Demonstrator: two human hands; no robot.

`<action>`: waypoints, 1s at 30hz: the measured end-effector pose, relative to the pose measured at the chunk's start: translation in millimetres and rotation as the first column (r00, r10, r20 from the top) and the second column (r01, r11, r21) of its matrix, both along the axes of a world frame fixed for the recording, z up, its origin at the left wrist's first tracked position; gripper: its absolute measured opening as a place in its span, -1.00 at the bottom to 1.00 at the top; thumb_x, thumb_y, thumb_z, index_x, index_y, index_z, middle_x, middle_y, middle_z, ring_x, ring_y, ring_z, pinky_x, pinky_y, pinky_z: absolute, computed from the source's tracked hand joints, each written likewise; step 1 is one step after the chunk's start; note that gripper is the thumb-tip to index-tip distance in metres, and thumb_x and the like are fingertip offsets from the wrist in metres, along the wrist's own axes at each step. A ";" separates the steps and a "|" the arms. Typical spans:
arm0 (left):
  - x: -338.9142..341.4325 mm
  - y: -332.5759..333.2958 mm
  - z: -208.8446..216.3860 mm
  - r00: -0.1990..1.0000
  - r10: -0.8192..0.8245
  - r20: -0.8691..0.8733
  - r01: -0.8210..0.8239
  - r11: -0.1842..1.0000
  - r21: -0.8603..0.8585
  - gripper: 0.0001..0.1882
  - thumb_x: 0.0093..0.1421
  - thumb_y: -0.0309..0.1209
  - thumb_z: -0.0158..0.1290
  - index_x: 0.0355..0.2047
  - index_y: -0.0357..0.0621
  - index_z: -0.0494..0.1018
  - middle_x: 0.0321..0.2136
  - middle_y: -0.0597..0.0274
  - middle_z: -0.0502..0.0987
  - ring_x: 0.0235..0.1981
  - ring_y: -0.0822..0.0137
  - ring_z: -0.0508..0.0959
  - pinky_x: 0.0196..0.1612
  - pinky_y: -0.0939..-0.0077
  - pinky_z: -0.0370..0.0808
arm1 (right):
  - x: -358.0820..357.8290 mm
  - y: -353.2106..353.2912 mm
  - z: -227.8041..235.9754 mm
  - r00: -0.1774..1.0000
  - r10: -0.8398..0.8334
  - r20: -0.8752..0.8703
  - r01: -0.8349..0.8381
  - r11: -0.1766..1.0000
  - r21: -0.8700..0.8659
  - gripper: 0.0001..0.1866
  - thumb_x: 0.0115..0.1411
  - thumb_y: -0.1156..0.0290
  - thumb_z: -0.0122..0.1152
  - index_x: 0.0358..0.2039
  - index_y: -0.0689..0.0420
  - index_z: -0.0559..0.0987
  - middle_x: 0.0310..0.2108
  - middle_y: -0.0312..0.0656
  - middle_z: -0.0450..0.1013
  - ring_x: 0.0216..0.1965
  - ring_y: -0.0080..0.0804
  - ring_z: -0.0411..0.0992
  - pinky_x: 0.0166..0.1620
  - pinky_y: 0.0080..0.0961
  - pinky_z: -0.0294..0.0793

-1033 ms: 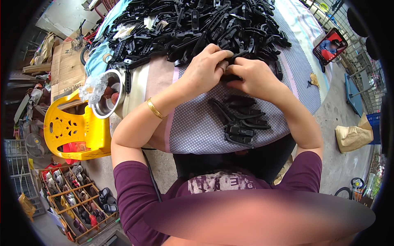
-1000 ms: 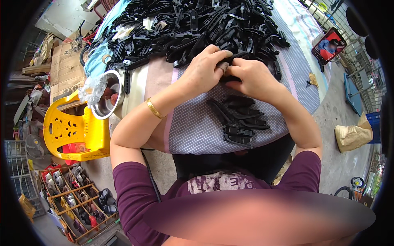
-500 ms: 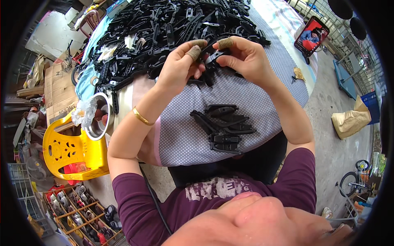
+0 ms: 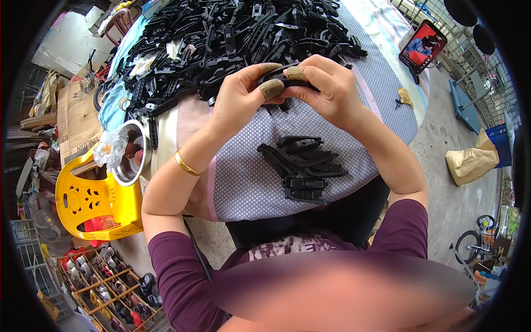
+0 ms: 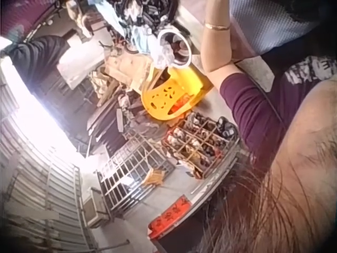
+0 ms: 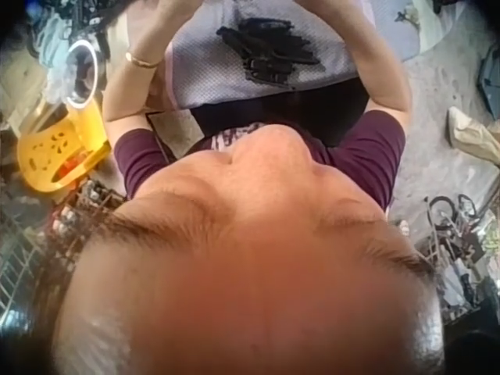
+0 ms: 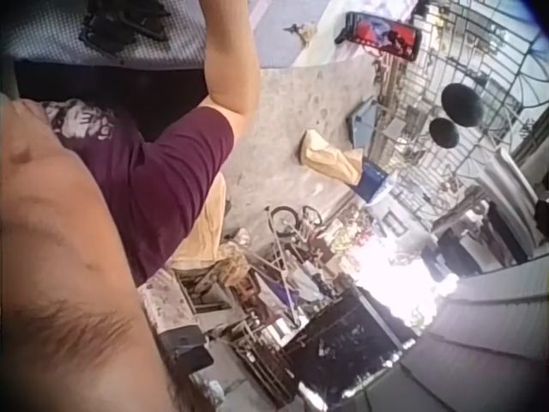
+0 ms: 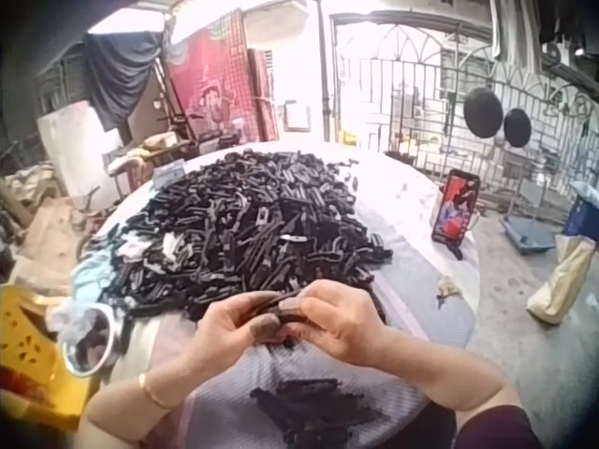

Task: Assembling small black plastic components by snapping pieces together.

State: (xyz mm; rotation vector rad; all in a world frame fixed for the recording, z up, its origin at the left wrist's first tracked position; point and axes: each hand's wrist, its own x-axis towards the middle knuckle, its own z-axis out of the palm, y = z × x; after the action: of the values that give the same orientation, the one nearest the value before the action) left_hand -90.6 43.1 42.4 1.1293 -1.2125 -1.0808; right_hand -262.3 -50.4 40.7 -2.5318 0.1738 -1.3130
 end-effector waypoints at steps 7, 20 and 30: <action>-5.7 6.2 10.1 0.934 0.074 0.349 -0.027 0.990 -0.138 -0.70 0.16 -0.58 0.02 -0.08 -0.37 0.36 -0.40 0.20 0.53 -0.44 0.48 0.55 -0.35 0.66 0.53 | -4.7 2.8 20.7 0.997 -0.067 -0.041 0.067 0.998 -0.008 -0.56 -0.18 0.43 0.39 -0.20 0.20 0.53 -0.23 -0.15 0.45 -0.17 -0.28 0.40 -0.08 -0.41 0.40; -4.0 8.0 12.5 0.782 0.167 0.600 0.042 0.947 -0.318 -0.71 0.03 -0.44 0.18 -0.23 -0.27 0.46 -0.57 0.08 0.50 -0.60 0.39 0.52 -0.53 0.57 0.44 | -14.6 -9.3 20.9 0.919 0.266 -0.290 -0.080 0.848 0.524 -0.71 -0.03 0.48 0.29 -0.25 0.29 0.56 -0.42 -0.22 0.53 -0.41 -0.57 0.45 -0.25 -0.64 0.43; -22.9 20.3 -0.5 0.655 0.297 0.695 0.240 0.790 -0.564 -0.72 -0.11 -0.30 0.25 -0.38 -0.14 0.52 -0.50 0.20 0.47 -0.50 0.21 0.43 -0.36 0.38 0.42 | 8.3 -0.8 -17.0 0.920 -0.070 -0.386 0.115 0.989 0.095 -0.73 -0.05 0.36 0.27 -0.30 0.14 0.55 -0.54 -0.17 0.47 -0.52 -0.36 0.47 -0.46 -0.53 0.43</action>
State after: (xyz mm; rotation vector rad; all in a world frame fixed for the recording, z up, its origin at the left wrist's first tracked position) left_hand -113.5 63.5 41.8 1.0699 -2.0161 -0.0381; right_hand -254.0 -51.2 23.7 -2.6781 0.4422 -0.7941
